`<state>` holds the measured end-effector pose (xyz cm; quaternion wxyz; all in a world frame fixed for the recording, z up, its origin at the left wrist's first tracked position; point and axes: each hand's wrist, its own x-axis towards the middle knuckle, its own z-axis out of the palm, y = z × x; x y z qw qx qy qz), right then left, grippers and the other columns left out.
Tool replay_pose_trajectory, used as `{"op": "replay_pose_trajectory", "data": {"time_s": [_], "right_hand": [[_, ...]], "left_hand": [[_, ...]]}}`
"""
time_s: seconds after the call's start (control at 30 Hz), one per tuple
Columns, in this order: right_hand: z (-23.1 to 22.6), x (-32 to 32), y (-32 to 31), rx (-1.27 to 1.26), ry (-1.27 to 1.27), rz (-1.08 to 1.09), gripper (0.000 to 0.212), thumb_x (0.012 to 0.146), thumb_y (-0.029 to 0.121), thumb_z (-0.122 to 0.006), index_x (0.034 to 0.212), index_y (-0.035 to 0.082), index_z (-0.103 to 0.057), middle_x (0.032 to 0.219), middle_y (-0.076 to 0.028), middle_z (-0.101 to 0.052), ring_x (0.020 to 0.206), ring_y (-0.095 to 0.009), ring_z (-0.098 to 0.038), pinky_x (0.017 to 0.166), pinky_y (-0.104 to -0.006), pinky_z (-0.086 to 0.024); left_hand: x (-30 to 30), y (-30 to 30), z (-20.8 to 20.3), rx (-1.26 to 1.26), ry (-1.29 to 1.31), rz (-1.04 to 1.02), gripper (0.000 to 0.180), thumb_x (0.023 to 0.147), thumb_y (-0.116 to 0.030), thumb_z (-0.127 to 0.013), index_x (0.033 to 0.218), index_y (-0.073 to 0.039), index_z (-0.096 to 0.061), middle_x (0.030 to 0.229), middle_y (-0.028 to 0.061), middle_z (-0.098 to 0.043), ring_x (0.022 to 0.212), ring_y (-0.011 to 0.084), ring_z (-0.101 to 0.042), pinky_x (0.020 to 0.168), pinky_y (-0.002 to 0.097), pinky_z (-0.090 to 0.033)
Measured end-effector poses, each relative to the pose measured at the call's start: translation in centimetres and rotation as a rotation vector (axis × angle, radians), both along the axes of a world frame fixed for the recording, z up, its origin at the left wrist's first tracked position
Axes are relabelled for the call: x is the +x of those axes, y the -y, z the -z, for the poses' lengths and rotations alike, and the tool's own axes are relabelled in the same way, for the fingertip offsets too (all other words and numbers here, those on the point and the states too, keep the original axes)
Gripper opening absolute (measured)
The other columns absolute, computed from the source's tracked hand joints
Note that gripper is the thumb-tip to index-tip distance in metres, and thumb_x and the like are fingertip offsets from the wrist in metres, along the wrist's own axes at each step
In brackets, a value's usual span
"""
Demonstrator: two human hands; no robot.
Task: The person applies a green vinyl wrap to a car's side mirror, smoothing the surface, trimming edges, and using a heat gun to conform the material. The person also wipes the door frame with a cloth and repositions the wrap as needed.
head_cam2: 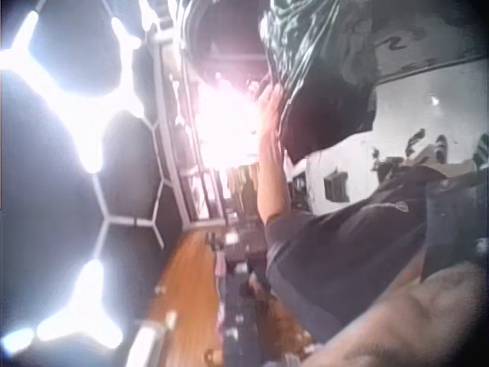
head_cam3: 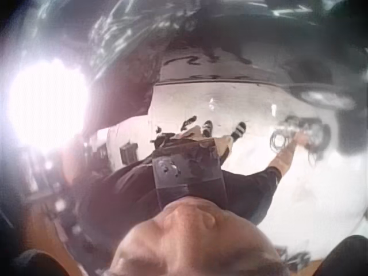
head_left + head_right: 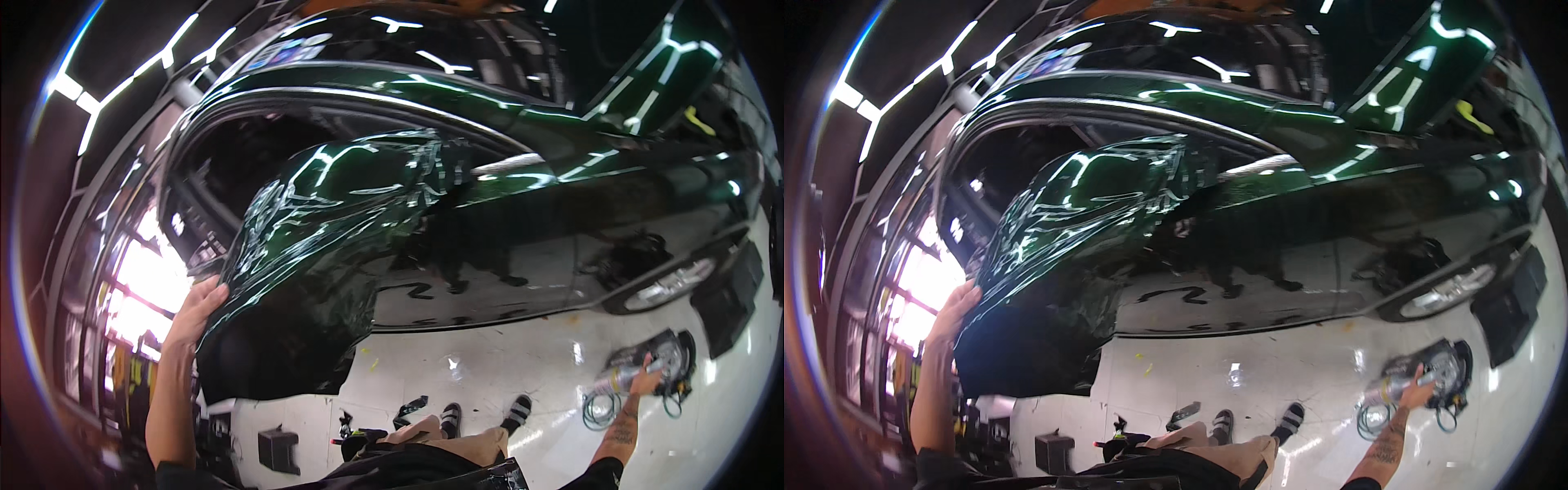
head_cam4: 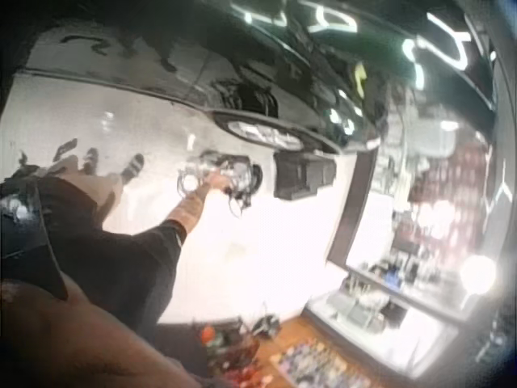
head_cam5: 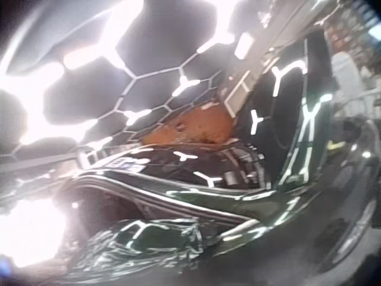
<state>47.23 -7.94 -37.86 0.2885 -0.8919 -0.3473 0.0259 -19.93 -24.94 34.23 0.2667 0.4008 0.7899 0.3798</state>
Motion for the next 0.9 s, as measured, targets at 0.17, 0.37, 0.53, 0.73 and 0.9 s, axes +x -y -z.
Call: {"op": "replay_pose_trajectory", "data": {"time_s": [0.17, 0.37, 0.53, 0.73, 0.9], "right_hand": [[-2.7, -3.0, 1.7, -0.284, 0.293, -0.056, 0.089, 0.085, 0.06, -0.065, 0.149, 0.005, -0.037, 0.138, -0.023, -0.053, 0.13, -0.038, -0.048, 0.105, -0.0514, -0.038], [-7.7, -16.0, 6.2, 0.355, -0.344, -0.415, 0.041, 0.08, 0.015, -0.077, 0.115, -0.002, -0.064, 0.119, -0.023, -0.061, 0.114, -0.032, -0.058, 0.097, -0.0432, -0.047], [-37.4, -46.1, 9.1, 0.327, -1.53, -1.137, 0.067, 0.097, 0.036, -0.064, 0.145, -0.002, -0.039, 0.133, -0.014, -0.059, 0.122, -0.022, -0.057, 0.101, -0.0317, -0.046], [-50.2, -51.6, 4.0, 0.098, -2.567, -1.286, 0.032, 0.096, 0.022, -0.065, 0.12, 0.001, -0.062, 0.115, -0.011, -0.068, 0.115, -0.023, -0.062, 0.098, -0.0403, -0.05], [-54.3, -48.9, 8.1, 0.212, -2.493, -0.985, 0.016, 0.097, 0.016, -0.063, 0.101, 0.001, -0.068, 0.102, -0.015, -0.072, 0.094, -0.027, -0.071, 0.085, -0.0404, -0.059]], "left_hand": [[-1.2, 1.4, 2.0, -0.065, 0.182, 0.053, 0.045, 0.09, -0.03, -0.075, 0.121, -0.001, -0.062, 0.109, 0.0003, -0.069, 0.094, 0.0063, -0.063, 0.085, 0.0237, -0.052], [-1.3, 1.4, 3.8, 0.037, 0.039, 0.113, 0.035, 0.087, -0.017, -0.074, 0.115, 0.0, -0.063, 0.107, 0.0003, -0.067, 0.096, 0.0078, -0.058, 0.09, 0.0244, -0.043], [-3.9, 0.1, 7.6, 0.263, 0.122, 0.083, 0.029, 0.095, -0.021, -0.066, 0.112, 0.002, -0.063, 0.103, 0.0008, -0.067, 0.093, 0.0083, -0.058, 0.088, 0.0265, -0.045], [0.5, -4.9, 1.5, 0.501, 0.743, 0.556, 0.02, 0.094, -0.011, -0.062, 0.106, 0.006, -0.063, 0.097, 0.0097, -0.069, 0.082, 0.016, -0.065, 0.076, 0.0328, -0.055], [1.6, -6.2, 0.1, 0.518, 0.865, 0.599, 0.012, 0.088, 0.003, -0.055, 0.097, 0.009, -0.062, 0.087, 0.0119, -0.067, 0.073, 0.0193, -0.065, 0.065, 0.037, -0.055]]}}
